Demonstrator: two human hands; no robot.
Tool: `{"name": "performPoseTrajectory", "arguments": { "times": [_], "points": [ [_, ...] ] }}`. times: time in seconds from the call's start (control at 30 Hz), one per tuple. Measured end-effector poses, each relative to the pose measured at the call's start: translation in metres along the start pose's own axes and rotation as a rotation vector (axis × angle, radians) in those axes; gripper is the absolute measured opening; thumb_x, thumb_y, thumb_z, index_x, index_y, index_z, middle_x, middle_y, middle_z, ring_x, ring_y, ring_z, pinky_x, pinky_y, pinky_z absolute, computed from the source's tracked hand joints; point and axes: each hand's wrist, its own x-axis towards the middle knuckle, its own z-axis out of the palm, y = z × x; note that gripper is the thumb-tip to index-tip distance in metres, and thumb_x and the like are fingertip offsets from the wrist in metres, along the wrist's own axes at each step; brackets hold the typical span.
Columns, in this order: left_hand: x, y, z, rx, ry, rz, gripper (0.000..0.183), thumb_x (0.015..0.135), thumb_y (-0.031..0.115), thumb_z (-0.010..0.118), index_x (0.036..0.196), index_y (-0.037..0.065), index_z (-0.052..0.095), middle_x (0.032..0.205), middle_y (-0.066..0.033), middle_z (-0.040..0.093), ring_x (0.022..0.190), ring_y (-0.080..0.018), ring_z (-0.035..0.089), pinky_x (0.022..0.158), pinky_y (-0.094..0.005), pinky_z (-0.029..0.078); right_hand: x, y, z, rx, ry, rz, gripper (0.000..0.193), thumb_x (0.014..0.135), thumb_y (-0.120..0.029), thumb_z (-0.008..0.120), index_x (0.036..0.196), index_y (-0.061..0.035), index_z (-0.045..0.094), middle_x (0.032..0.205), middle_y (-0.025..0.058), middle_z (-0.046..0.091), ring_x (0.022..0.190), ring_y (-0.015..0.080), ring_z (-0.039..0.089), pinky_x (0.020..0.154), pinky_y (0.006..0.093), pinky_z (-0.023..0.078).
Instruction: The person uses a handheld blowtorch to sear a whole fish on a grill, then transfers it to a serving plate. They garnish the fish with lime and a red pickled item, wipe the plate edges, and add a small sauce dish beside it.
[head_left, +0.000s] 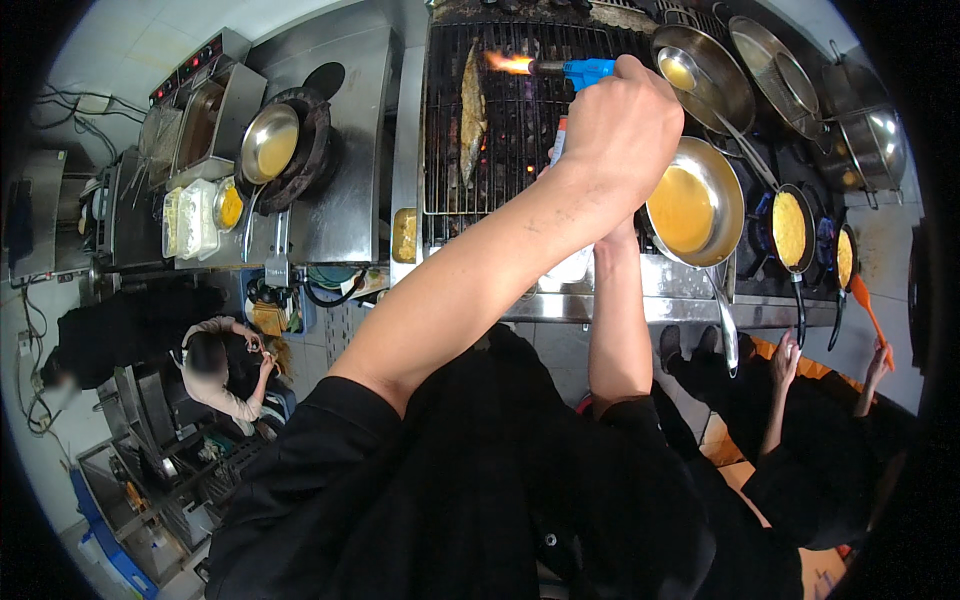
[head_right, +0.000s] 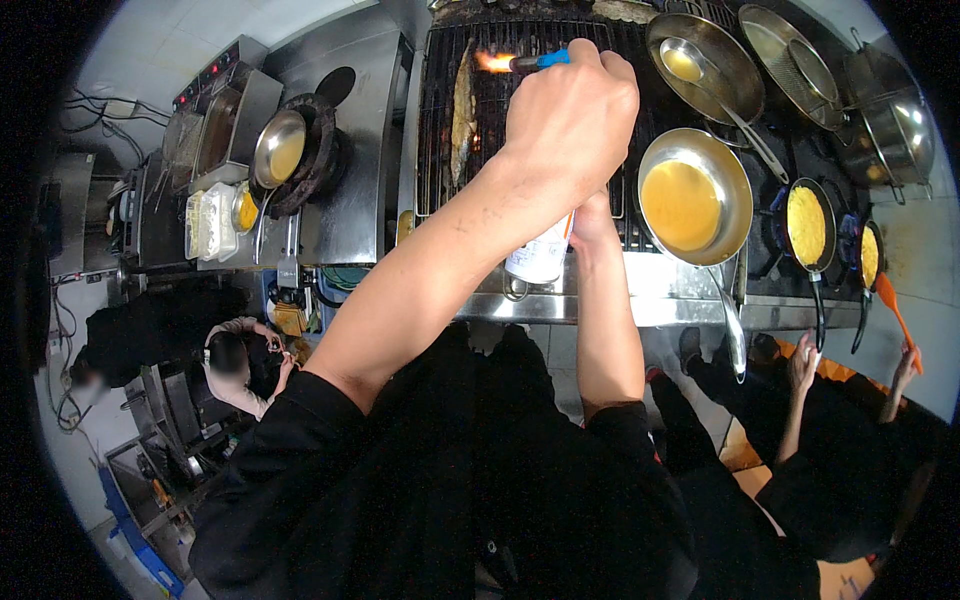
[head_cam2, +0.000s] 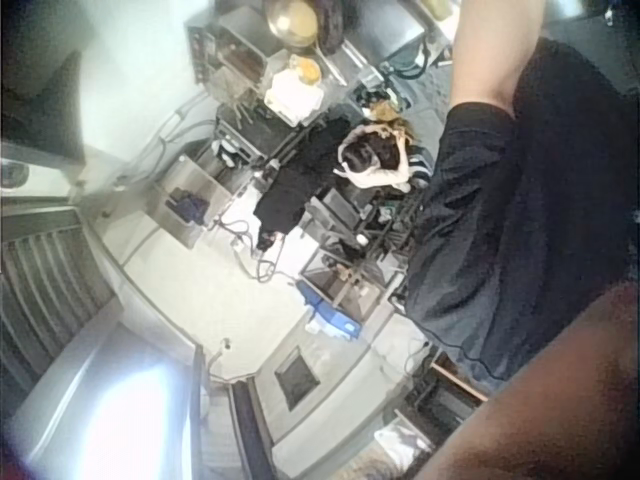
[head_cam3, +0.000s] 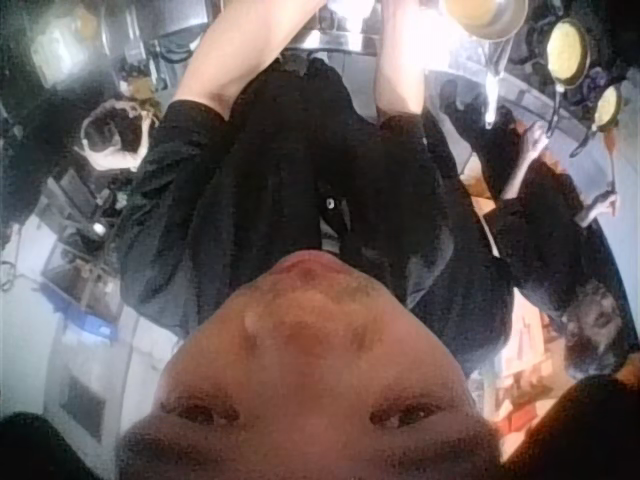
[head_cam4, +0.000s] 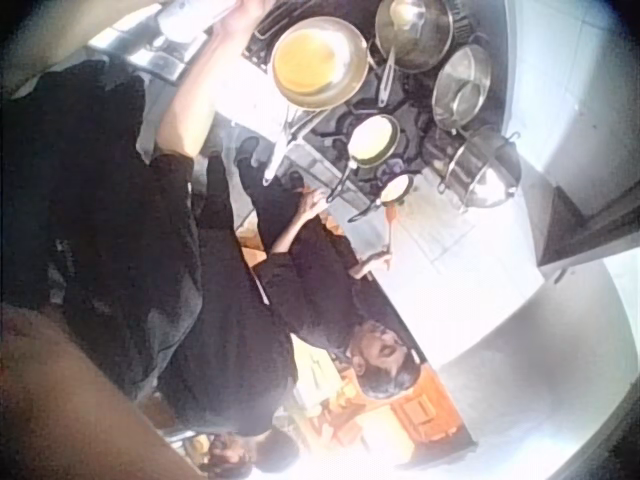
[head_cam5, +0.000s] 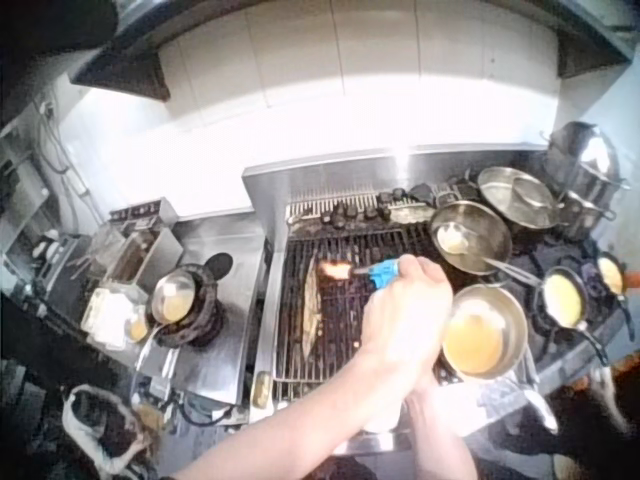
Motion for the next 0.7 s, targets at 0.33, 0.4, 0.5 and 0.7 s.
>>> {"name": "performPoseTrajectory", "arguments": {
  "times": [0.33,0.4,0.5,0.7],
  "points": [
    [-0.018,0.005,-0.006,-0.041,0.029,0.028,0.015,0.070,0.003,0.066,0.081,-0.007,0.064,0.079,-0.0223,0.063,0.066,-0.0315,0.070,0.052,-0.0373,0.057,-0.039,-0.004,0.028,-0.192,0.033,-0.063,0.063,0.092,-0.043,0.058,0.133,0.0030,0.047,0.118,0.0166,0.061,0.104,0.0266,0.063,0.090,0.0410,0.052],
    [-0.022,0.006,-0.009,-0.070,0.043,0.047,0.014,0.070,0.003,0.066,0.079,-0.006,0.063,0.075,-0.0212,0.063,0.064,-0.0307,0.070,0.050,-0.0365,0.057,-0.052,-0.003,0.024,-0.153,-0.004,-0.034,0.067,0.087,-0.041,0.062,0.133,0.0037,0.046,0.120,0.0171,0.061,0.105,0.0266,0.063,0.090,0.0401,0.052],
    [-0.032,0.009,-0.017,-0.090,0.077,0.080,0.012,0.069,0.004,0.066,0.076,-0.005,0.062,0.069,-0.0195,0.063,0.060,-0.0293,0.069,0.047,-0.0350,0.055,-0.074,0.001,0.030,-0.036,0.048,0.012,0.067,0.075,-0.018,0.070,0.133,0.0072,0.046,0.121,0.0192,0.061,0.098,0.0269,0.067,0.082,0.0365,0.056],
    [-0.053,0.013,-0.028,-0.083,0.079,0.133,0.014,0.066,0.007,0.068,0.074,-0.003,0.062,0.063,-0.0132,0.061,0.055,-0.0219,0.067,0.042,-0.0287,0.052,-0.105,0.001,0.047,-0.153,0.065,0.030,0.086,0.067,-0.025,0.074,0.139,0.0066,0.038,0.126,0.0203,0.058,0.109,0.0295,0.063,0.093,0.0389,0.051]
  ]
}}
